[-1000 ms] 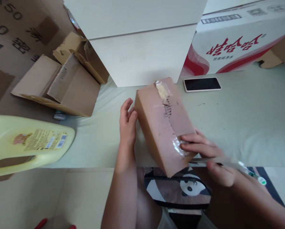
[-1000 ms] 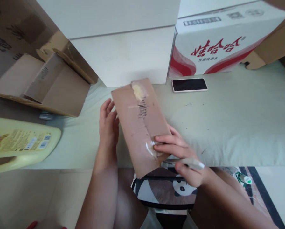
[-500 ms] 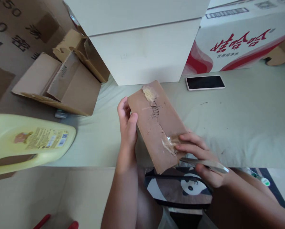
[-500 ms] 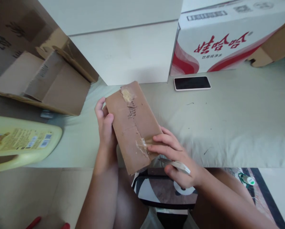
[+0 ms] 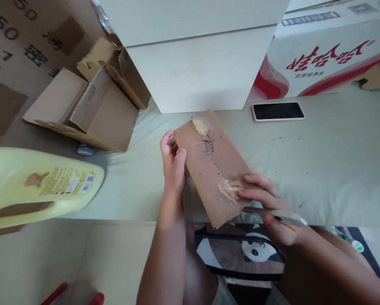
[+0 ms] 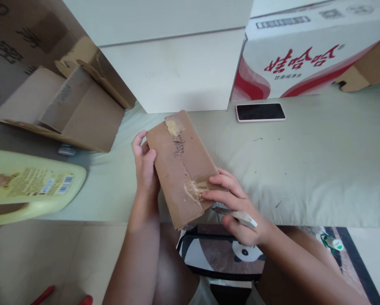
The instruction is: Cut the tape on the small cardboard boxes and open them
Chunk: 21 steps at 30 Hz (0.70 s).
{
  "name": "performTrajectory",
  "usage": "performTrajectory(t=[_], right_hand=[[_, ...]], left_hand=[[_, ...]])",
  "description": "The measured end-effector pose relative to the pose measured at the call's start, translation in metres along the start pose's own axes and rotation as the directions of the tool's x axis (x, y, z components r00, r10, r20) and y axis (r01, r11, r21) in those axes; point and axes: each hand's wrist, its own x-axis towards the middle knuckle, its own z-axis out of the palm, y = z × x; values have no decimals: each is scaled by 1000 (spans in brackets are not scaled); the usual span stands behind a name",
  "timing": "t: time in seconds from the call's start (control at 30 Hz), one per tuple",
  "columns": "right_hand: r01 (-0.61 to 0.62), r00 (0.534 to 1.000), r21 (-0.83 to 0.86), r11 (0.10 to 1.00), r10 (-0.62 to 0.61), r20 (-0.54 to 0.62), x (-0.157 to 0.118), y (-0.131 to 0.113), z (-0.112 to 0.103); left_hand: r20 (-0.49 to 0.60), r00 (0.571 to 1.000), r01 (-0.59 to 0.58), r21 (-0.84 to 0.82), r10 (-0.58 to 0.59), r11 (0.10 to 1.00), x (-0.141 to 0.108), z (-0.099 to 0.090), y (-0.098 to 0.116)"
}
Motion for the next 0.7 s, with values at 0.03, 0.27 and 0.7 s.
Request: performTrajectory(t=[0.03, 0.27, 0.7], right_hand=[[1, 1000, -6, 1000, -1, -5, 0, 0, 0], [10, 1000, -23, 1000, -10, -1, -2, 2, 1], [-14, 1000, 4, 1000, 14, -26, -6, 4, 4]], left_hand=[[-1, 1000, 1, -1, -1, 1000, 0, 0, 0], [-6, 1000, 7, 8, -7, 1000, -1, 2, 2], [0, 1000, 23, -5, -23, 1000, 0, 2, 2]])
